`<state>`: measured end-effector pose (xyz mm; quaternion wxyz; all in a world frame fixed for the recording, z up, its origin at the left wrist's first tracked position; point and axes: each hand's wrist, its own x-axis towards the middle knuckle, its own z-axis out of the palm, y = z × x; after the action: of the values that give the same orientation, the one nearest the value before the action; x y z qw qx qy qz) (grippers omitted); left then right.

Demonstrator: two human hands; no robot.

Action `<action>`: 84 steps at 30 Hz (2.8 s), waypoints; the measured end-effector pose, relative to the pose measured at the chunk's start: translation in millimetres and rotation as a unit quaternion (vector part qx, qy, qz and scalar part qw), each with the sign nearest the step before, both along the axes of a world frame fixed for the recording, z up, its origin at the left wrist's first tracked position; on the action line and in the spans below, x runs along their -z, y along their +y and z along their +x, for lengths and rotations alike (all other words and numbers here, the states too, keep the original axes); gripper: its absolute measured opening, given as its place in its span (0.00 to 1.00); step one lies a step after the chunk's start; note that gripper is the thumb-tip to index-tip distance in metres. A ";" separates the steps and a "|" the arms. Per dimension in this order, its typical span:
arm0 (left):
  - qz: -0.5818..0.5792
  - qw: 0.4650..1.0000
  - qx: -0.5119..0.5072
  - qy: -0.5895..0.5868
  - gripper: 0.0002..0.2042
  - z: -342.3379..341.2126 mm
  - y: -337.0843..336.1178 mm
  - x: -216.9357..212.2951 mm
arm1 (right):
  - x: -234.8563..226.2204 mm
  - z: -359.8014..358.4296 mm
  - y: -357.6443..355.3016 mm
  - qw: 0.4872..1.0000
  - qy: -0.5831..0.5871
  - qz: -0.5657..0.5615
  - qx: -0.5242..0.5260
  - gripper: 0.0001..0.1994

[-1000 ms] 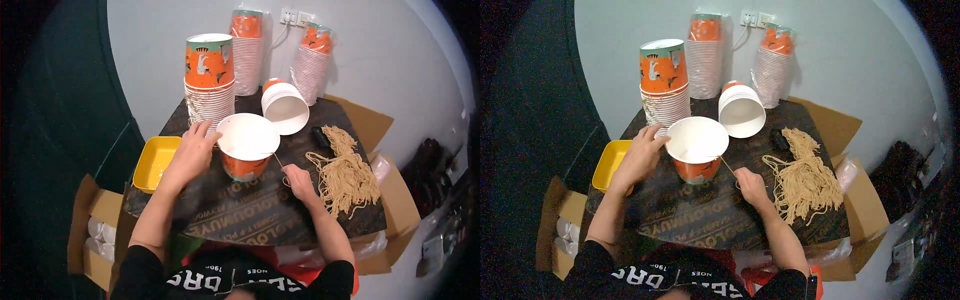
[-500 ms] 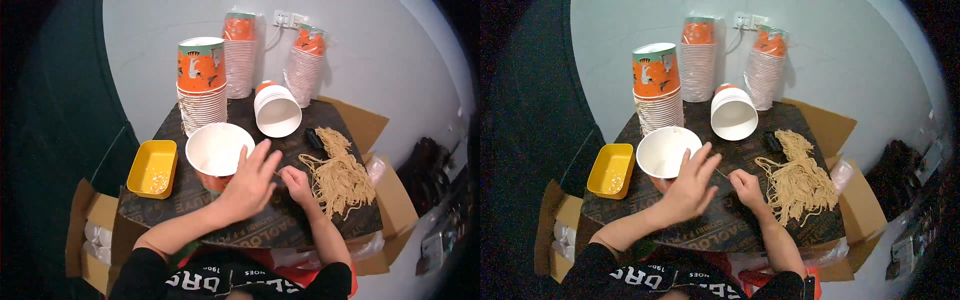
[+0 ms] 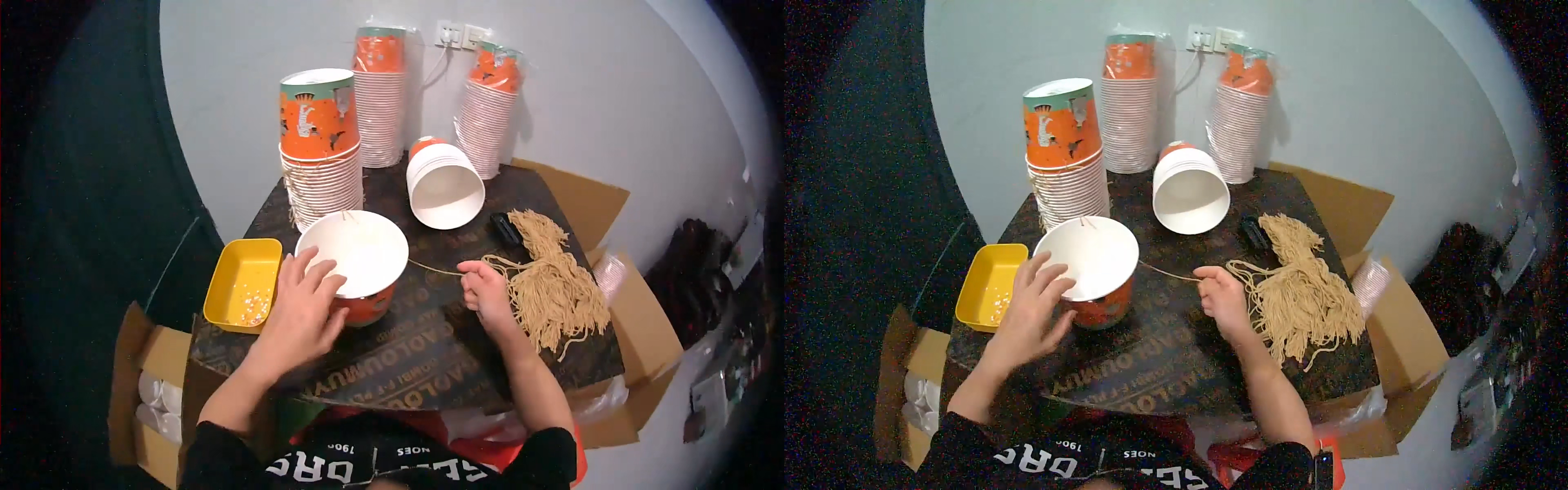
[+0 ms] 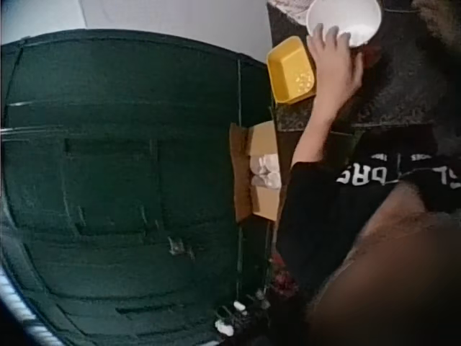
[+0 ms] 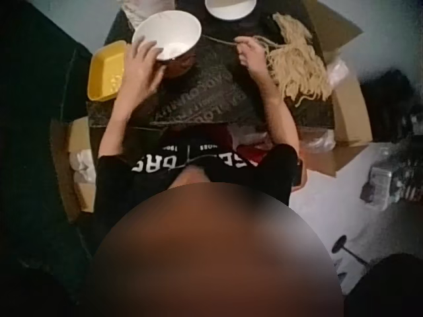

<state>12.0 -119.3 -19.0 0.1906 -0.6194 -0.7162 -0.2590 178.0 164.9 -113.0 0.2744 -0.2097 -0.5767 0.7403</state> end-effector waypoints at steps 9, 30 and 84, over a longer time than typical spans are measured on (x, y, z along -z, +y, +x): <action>-0.013 0.995 0.085 0.044 0.12 -5.7 6.5 6.7 | -87.0 -47.0 11.8 0.993 0.096 0.053 0.036 0.07; 0.103 0.957 0.126 -0.239 0.09 23.8 61.5 39.8 | -60.8 -46.1 -51.2 0.918 0.334 -0.190 -0.099 0.18; 0.032 0.997 -0.012 -0.073 0.06 12.4 40.1 9.4 | -37.8 -34.5 -91.9 0.841 0.139 0.504 0.138 0.08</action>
<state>24.4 -79.2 -28.4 0.1609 -0.5835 -0.7270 -0.3243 143.5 73.0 -75.2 0.5187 -0.0150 -0.7914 0.3230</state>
